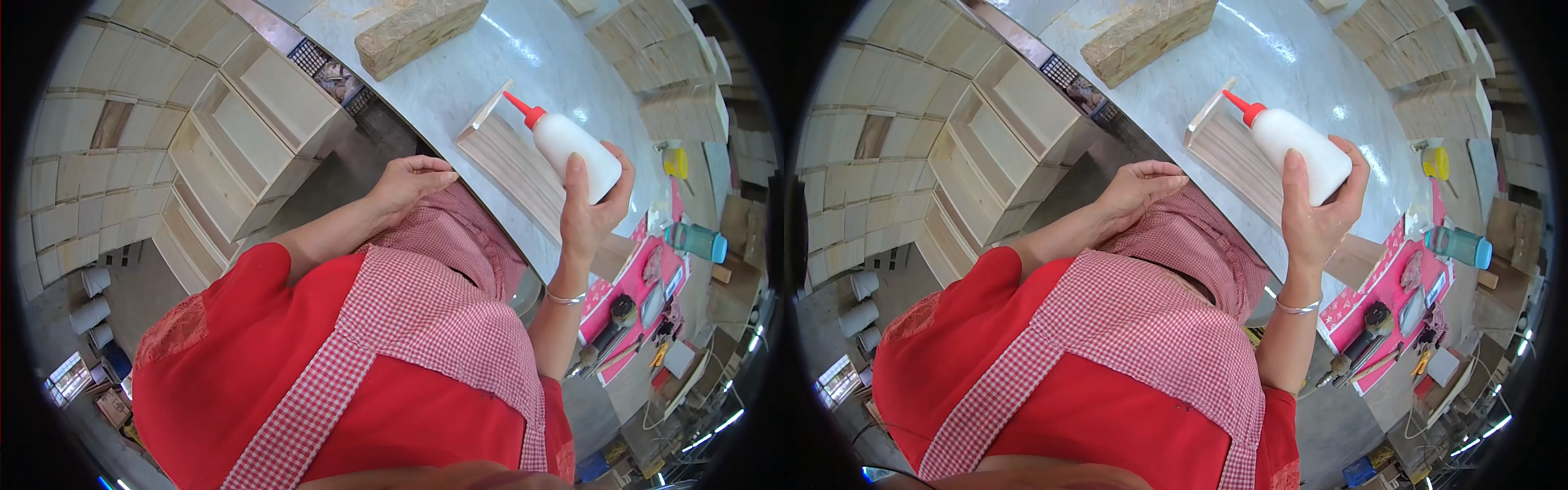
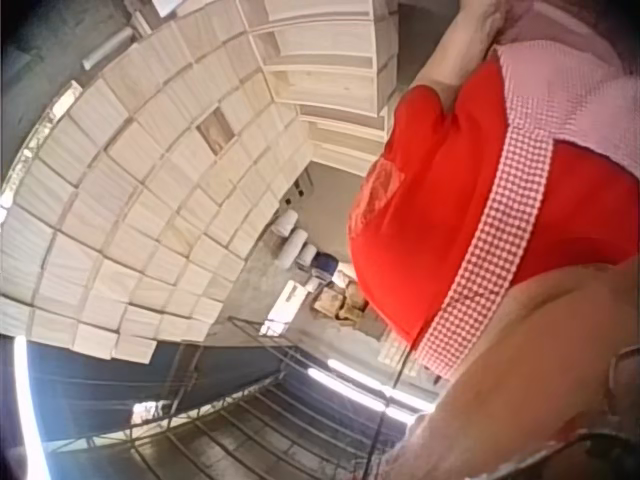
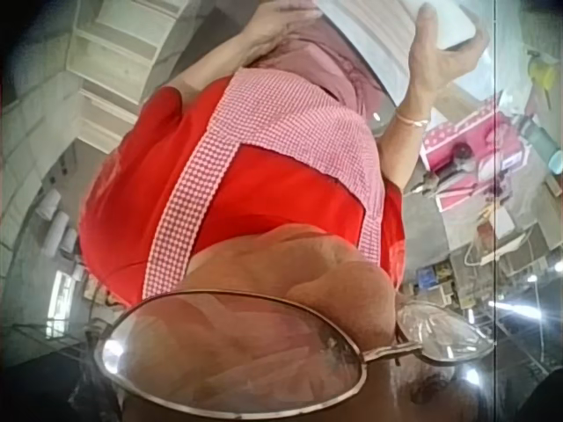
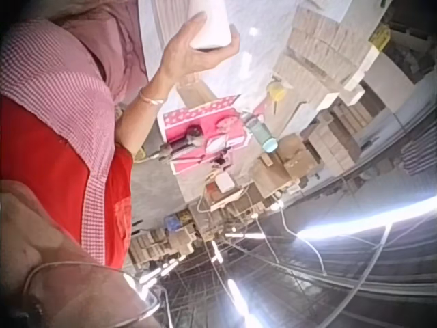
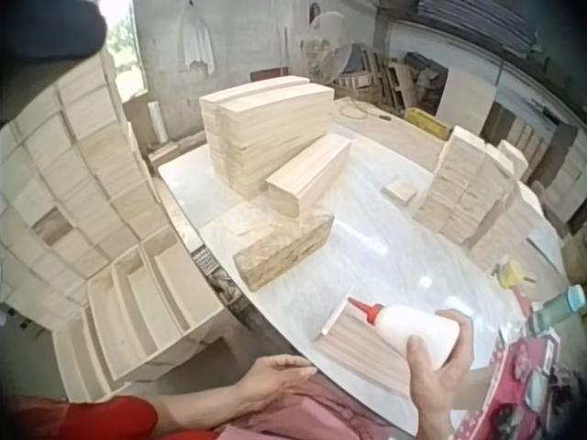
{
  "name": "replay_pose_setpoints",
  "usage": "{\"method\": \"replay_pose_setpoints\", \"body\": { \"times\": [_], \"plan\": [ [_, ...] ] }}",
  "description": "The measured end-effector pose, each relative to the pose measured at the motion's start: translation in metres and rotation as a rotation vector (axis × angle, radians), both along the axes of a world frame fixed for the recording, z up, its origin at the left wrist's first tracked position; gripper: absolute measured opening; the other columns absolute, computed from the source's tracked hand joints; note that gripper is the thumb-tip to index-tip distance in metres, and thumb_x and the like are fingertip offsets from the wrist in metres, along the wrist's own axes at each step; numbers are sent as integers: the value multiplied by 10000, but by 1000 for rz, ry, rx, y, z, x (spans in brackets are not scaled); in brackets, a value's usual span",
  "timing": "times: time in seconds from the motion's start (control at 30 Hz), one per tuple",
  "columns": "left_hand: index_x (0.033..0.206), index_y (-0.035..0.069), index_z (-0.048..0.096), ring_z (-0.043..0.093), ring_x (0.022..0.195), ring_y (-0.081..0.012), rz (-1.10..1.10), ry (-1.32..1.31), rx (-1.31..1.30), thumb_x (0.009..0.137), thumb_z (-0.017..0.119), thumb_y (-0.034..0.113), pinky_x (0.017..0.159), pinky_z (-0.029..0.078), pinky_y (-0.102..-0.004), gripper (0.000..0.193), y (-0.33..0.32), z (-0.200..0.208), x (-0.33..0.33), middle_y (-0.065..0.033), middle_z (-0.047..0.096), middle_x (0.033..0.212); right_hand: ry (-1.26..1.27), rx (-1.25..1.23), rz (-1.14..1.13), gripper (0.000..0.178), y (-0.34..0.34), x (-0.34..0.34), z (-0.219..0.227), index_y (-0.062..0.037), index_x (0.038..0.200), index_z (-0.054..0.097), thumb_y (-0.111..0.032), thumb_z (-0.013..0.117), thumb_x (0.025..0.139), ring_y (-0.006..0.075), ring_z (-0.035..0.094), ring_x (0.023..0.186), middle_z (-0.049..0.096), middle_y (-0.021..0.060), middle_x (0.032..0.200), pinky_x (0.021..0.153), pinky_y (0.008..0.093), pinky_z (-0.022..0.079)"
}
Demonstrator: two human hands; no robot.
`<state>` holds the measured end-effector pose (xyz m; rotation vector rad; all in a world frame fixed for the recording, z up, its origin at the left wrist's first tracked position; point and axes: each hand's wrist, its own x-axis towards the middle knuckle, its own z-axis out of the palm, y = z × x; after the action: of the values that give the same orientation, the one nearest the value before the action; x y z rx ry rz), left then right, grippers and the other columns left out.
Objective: Assembling wooden drawers or boxes using glue and a pneumatic nail gun.
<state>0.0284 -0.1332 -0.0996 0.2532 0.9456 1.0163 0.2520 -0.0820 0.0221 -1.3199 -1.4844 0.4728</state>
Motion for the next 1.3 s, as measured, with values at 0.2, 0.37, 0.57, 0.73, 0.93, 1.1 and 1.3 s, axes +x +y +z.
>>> {"method": "replay_pose_setpoints", "body": {
  "times": [0.2,0.37,0.57,0.73,0.93,1.1,1.3],
  "plan": [
    [1062,-87,624,662,1030,-253,47,-23,-50,888,624,-59,962,541,-329,176,-2,-1,-2,-193,663,1067,57,-24,-29,402,15,0,1,-22,1145,549,-189,763,848,134,588,871,592,70,1028,693,254,505],
    [1082,-98,611,659,1036,-252,54,-52,-53,904,597,-58,978,533,-326,183,-3,-4,-4,-204,655,1089,-6,-31,3,385,10,1,7,-33,1136,564,-208,761,854,117,592,827,608,58,999,622,232,506],
    [1089,-80,607,652,1045,-235,64,-83,-74,904,611,-32,947,534,-301,191,0,-6,-4,-189,658,1098,-11,-103,66,398,-9,-5,22,-26,1139,560,-170,768,831,134,585,868,598,63,1010,717,261,502],
    [1084,-60,610,657,1015,-214,73,-126,-117,896,637,-18,919,537,-285,195,1,0,-5,-167,666,1077,-2,-167,111,427,-20,-7,29,-15,1131,552,-138,784,794,147,575,901,586,75,1030,778,281,490],
    [1109,-67,599,645,1020,-204,71,-97,-108,908,616,-28,918,543,-276,206,-6,-7,-4,-161,648,1099,-22,-136,111,431,-16,-3,27,-17,1130,557,-138,791,789,147,577,899,586,72,1034,774,274,488],
    [1176,-70,577,646,1009,-198,-44,16,-83,906,623,-22,921,539,-278,278,-3,13,-3,-160,639,1128,95,-47,-51,404,-14,23,19,-1,1173,556,-161,734,848,179,617,858,611,93,1032,645,280,516],
    [1239,-76,553,642,1046,-213,-188,64,12,906,609,-36,952,528,-301,341,6,53,28,-166,632,1158,338,66,-307,447,-53,80,28,53,1156,554,-232,716,852,206,633,768,624,153,998,575,300,532]
  ]
}}
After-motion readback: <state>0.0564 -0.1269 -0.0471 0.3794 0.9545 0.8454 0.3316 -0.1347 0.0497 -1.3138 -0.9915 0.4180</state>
